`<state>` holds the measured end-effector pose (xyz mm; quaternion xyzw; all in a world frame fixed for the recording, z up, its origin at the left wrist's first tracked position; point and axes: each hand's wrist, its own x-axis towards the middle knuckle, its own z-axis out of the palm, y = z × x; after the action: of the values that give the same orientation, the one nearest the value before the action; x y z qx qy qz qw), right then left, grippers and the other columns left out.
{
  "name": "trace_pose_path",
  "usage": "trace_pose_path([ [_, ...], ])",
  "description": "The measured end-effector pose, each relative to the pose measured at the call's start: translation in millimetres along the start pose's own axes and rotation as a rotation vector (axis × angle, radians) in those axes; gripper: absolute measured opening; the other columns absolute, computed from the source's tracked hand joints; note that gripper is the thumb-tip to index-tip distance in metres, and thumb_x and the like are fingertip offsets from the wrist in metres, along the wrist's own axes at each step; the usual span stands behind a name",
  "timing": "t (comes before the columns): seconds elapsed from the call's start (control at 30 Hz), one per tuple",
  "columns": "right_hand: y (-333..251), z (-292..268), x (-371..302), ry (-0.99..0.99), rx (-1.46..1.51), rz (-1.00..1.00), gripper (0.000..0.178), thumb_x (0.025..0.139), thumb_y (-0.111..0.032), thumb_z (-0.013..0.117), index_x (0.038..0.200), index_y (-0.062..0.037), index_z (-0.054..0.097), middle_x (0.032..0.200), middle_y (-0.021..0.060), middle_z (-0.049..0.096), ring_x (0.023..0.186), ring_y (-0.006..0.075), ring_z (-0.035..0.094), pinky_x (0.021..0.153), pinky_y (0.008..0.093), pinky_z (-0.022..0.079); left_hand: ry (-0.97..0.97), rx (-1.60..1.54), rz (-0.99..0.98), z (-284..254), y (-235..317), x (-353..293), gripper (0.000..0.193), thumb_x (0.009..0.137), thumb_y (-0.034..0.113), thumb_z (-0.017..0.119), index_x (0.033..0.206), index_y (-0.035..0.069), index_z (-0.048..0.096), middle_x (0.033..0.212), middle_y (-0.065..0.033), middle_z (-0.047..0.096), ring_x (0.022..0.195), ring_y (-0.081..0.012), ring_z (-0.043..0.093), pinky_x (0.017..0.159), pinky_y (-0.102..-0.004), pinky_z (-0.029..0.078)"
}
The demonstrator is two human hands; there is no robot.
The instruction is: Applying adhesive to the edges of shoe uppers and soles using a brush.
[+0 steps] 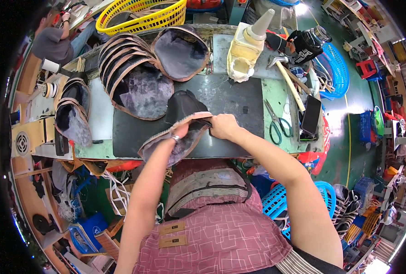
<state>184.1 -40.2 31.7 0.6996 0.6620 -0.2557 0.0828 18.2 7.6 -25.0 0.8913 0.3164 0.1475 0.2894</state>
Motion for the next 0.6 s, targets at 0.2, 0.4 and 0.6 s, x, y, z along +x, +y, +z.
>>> trace_pose_path([
  [0.2, 22, -1, -1, 0.026, 0.062, -0.091, 0.031, 0.069, -0.022, 0.052, 0.096, -0.0100, 0.062, 0.077, 0.0166, 0.062, 0.075, 0.0292, 0.061, 0.068, 0.0384, 0.048, -0.216, 0.222, 0.276, -9, 4, -12, 0.019, 0.066, 0.005, 0.053, 0.085, 0.003, 0.055, 0.098, -0.0146, 0.049, 0.098, -0.0316, 0.044, 0.084, -0.0374, 0.039],
  [0.4, 73, -60, -29, -0.021, 1.204, -0.157, 0.018, 0.072, -0.011, 0.057, 0.087, -0.0021, 0.060, 0.072, 0.0015, 0.055, 0.062, 0.0117, 0.051, 0.061, 0.0252, 0.043, -0.162, 0.371, 0.259, -9, 12, -31, 0.038, 0.077, 0.011, 0.047, 0.112, -0.002, 0.044, 0.109, -0.0147, 0.050, 0.096, -0.0288, 0.049, 0.086, -0.0353, 0.039],
  [0.6, 133, -90, 13, 0.751, 0.946, 0.037, 0.016, 0.077, -0.016, 0.059, 0.078, -0.0001, 0.057, 0.065, 0.0026, 0.057, 0.059, 0.0093, 0.053, 0.055, 0.0215, 0.042, -0.386, 0.272, 0.245, -36, 6, -21, 0.043, 0.075, 0.013, 0.050, 0.115, 0.000, 0.043, 0.112, -0.0115, 0.049, 0.107, -0.0256, 0.043, 0.094, -0.0341, 0.032],
])
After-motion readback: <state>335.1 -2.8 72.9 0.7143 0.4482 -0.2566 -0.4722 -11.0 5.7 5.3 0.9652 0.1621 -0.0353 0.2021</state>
